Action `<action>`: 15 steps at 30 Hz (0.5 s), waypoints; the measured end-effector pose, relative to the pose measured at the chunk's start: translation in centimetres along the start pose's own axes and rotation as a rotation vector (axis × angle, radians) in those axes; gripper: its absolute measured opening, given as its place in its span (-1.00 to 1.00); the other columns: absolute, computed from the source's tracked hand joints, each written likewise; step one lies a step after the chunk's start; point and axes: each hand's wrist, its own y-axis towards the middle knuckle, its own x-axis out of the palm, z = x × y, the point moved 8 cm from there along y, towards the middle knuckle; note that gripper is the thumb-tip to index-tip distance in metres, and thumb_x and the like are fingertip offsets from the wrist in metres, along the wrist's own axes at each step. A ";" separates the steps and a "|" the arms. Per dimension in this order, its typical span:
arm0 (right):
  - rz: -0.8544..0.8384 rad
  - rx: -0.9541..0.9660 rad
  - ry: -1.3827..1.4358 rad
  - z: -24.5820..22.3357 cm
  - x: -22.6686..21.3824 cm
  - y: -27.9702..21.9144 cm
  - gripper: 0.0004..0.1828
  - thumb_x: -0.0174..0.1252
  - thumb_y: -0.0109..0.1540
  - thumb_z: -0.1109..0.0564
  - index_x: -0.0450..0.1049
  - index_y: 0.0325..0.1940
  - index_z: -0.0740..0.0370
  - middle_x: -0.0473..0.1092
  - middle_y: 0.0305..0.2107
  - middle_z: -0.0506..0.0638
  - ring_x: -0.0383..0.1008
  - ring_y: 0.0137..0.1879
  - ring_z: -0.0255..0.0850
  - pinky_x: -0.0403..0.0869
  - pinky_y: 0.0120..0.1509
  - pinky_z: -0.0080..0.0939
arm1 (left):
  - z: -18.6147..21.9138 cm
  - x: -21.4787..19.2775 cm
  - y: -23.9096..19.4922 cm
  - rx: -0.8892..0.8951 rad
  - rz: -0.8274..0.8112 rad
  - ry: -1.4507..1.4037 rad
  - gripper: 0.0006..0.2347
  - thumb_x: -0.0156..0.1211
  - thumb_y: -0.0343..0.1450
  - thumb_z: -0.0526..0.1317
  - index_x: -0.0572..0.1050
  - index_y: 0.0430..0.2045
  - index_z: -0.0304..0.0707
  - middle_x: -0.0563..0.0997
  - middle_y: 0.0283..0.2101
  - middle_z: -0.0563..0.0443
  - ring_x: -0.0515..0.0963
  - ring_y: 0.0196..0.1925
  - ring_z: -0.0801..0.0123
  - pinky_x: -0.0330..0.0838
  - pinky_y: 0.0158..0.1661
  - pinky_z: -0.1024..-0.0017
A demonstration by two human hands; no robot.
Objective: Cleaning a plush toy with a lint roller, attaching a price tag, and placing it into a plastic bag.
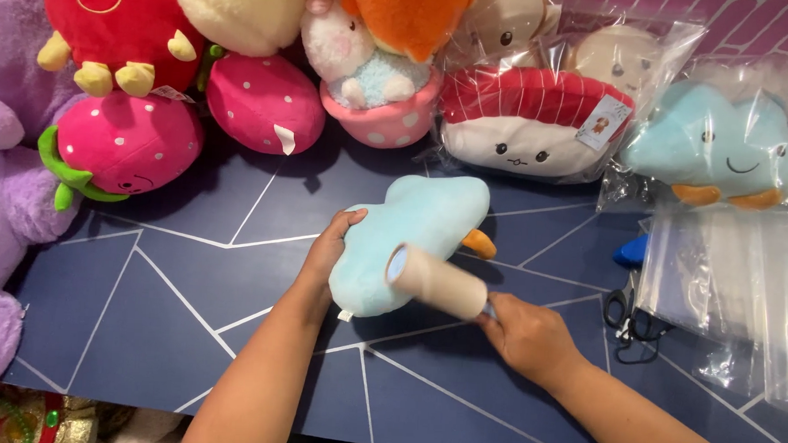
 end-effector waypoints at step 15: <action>-0.013 -0.288 0.035 -4.7 -2.2 0.7 -0.69 0.01 0.36 -0.17 0.39 -0.23 0.08 0.25 -0.62 -0.13 0.27 -0.62 -0.14 0.31 -0.60 -0.10 | 1.0 0.4 -1.4 0.014 0.046 0.221 -0.78 0.23 0.34 -0.04 0.40 -0.32 -0.10 0.40 -0.31 0.13 0.41 -0.29 0.43 0.27 -0.26 0.47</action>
